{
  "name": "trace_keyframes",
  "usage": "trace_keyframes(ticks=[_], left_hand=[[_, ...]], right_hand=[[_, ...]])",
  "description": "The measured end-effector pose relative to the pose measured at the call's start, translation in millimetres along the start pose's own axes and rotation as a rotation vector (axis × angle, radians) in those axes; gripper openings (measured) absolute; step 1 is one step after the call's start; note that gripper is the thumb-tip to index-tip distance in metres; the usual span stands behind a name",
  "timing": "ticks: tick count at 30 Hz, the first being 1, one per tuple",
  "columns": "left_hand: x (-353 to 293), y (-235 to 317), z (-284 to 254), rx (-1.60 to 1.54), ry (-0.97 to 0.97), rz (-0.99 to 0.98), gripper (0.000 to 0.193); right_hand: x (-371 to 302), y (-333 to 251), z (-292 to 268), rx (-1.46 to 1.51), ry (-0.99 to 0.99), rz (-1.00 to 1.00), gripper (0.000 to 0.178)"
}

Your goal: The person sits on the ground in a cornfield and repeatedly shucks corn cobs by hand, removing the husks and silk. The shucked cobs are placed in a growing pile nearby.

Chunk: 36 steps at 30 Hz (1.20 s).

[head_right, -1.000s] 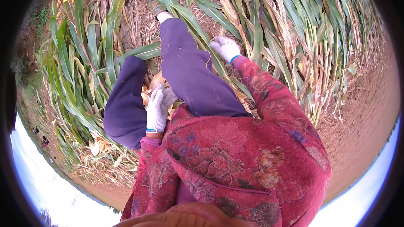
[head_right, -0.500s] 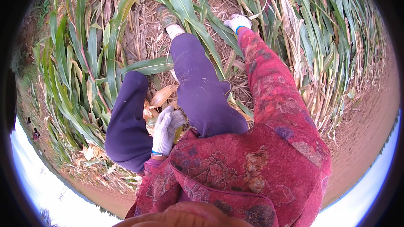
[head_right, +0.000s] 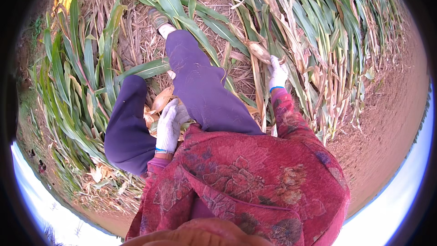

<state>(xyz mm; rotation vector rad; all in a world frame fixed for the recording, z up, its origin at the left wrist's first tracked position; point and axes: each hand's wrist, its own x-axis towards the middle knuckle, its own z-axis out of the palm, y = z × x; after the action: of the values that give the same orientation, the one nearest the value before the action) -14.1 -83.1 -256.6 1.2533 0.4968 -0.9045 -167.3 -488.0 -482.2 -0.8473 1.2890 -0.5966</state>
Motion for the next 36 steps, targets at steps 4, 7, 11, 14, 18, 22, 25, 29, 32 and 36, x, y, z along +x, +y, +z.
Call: trace_keyframes(ticks=[4, 7, 11, 14, 18, 22, 25, 29, 32, 36], left_hand=[[-4, 0, 9, 0.046, 0.002, 0.034, 0.045], [-2, -9, 0, 0.018, -0.047, 0.04, 0.046], [-6, -11, 4, 0.007, -0.051, 0.023, 0.046], [-5, -7, 1, 0.022, -0.05, 0.025, 0.046], [3, -5, 3, -0.05, -0.033, 0.059, 0.043], [-5, 13, 24, 0.289, -0.055, 0.294, 0.045], [-14, 24, 42, 0.502, -0.115, 0.604, 0.052], [-58, 81, 105, 1.168, -0.14, 1.292, 0.079], [-83, 108, 146, 1.45, -0.251, 1.505, 0.085], [-91, 101, 135, 1.531, -0.239, 1.325, 0.08]], right_hand=[[-2, 7, 8, -0.773, -0.168, -0.419, 0.041], [-33, -37, 60, -1.443, -0.29, -0.507, 0.074], [-5, -7, 83, -1.881, -0.517, -0.427, 0.101], [-1, 12, 76, -1.519, -0.426, -0.353, 0.097], [-65, 4, 38, -0.229, -0.579, 0.489, 0.058], [-120, 10, -14, -0.103, -0.671, 0.405, 0.08], [-149, -89, 15, -0.053, -0.844, 0.217, 0.063], [-205, -212, 64, -0.174, -1.108, 0.062, 0.053], [-237, -243, 81, -0.344, -1.292, 0.055, 0.044], [-273, -256, 97, -0.304, -1.327, -0.006, 0.056]])
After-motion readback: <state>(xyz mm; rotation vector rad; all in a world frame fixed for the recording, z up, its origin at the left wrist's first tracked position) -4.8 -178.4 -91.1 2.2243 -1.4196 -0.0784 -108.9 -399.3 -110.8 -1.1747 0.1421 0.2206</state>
